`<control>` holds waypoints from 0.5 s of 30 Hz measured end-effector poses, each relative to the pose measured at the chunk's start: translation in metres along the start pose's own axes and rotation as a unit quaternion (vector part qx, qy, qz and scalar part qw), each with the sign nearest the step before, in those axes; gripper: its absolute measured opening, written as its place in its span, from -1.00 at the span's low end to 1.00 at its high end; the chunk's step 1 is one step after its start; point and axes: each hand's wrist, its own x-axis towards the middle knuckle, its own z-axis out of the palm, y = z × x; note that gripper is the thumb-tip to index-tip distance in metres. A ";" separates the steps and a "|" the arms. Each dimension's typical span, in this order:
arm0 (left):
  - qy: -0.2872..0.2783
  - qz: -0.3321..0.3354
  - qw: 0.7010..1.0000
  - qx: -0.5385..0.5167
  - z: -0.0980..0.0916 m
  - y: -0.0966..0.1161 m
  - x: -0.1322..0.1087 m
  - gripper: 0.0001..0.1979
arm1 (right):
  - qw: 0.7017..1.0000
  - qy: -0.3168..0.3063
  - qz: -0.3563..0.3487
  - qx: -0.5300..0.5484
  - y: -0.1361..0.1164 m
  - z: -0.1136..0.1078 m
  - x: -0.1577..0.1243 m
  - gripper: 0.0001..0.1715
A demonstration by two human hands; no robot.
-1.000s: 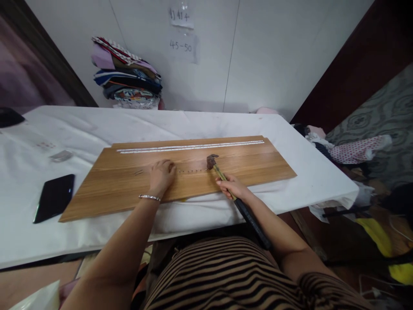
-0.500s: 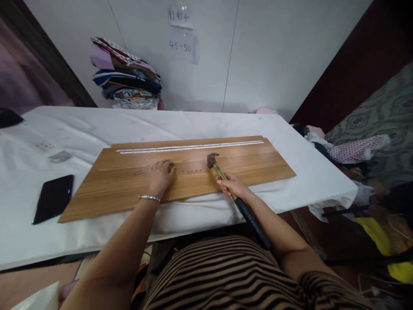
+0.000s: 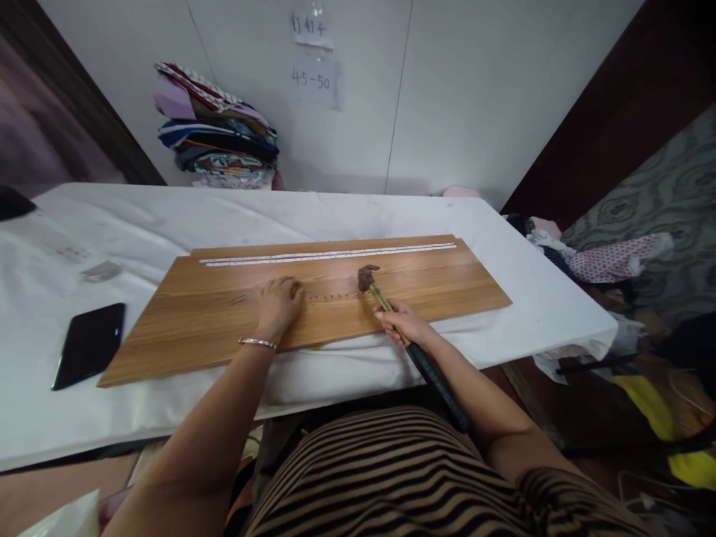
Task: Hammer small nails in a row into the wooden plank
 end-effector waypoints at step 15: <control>0.012 0.004 1.000 -0.009 0.005 -0.003 0.001 -0.68 | 1.000 0.006 -0.003 -0.011 0.000 0.001 0.001 -0.50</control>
